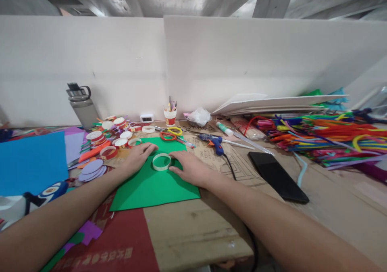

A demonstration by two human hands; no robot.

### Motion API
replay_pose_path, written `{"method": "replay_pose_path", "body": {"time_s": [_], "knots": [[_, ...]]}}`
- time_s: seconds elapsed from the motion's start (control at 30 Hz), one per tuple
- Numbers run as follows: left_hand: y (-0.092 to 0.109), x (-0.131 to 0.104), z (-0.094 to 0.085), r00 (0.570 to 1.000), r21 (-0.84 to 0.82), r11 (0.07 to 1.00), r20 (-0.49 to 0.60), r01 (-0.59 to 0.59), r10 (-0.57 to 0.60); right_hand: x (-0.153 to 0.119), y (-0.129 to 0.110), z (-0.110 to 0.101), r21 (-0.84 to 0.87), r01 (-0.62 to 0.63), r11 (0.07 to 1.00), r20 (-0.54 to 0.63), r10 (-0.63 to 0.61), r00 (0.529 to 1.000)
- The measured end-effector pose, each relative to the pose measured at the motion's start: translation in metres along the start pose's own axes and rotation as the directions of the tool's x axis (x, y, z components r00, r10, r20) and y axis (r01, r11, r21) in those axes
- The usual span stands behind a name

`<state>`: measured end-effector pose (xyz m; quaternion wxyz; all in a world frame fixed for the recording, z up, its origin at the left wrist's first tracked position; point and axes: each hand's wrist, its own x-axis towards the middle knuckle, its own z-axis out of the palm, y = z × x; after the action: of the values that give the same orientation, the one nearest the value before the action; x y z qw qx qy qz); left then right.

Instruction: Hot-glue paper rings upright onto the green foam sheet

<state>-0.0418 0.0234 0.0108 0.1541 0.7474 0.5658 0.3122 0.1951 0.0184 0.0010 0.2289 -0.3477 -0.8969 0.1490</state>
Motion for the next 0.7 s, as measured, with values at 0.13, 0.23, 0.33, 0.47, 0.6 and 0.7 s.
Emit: {"method": "replay_pose_path", "body": {"time_s": [0.13,0.23,0.33,0.47,0.6,0.7], "knots": [[0.006,-0.003,-0.002,0.997,-0.119,0.992,-0.057,0.046,-0.053,0.001,-0.004,-0.015,0.030,-0.021,0.999,-0.028,0.022,0.999],[0.012,-0.007,-0.001,0.998,-0.132,0.990,-0.015,0.057,-0.060,0.006,-0.007,-0.028,0.013,-0.019,1.000,-0.057,0.020,0.998],[0.012,-0.009,0.002,0.996,-0.170,0.982,0.000,0.083,-0.084,0.015,-0.013,-0.034,-0.002,0.002,1.000,-0.048,-0.002,0.999],[0.007,-0.009,0.005,0.995,-0.217,0.972,-0.033,0.088,-0.097,0.023,-0.017,-0.025,-0.038,0.113,0.993,0.030,-0.112,0.993],[0.009,-0.010,0.005,0.995,-0.130,0.988,-0.041,0.080,-0.086,0.021,-0.011,-0.012,-0.054,0.115,0.992,0.063,-0.112,0.992],[0.010,-0.010,0.005,0.996,-0.126,0.989,-0.041,0.078,-0.084,0.020,-0.007,-0.005,-0.034,0.078,0.996,0.063,-0.076,0.995]]}}
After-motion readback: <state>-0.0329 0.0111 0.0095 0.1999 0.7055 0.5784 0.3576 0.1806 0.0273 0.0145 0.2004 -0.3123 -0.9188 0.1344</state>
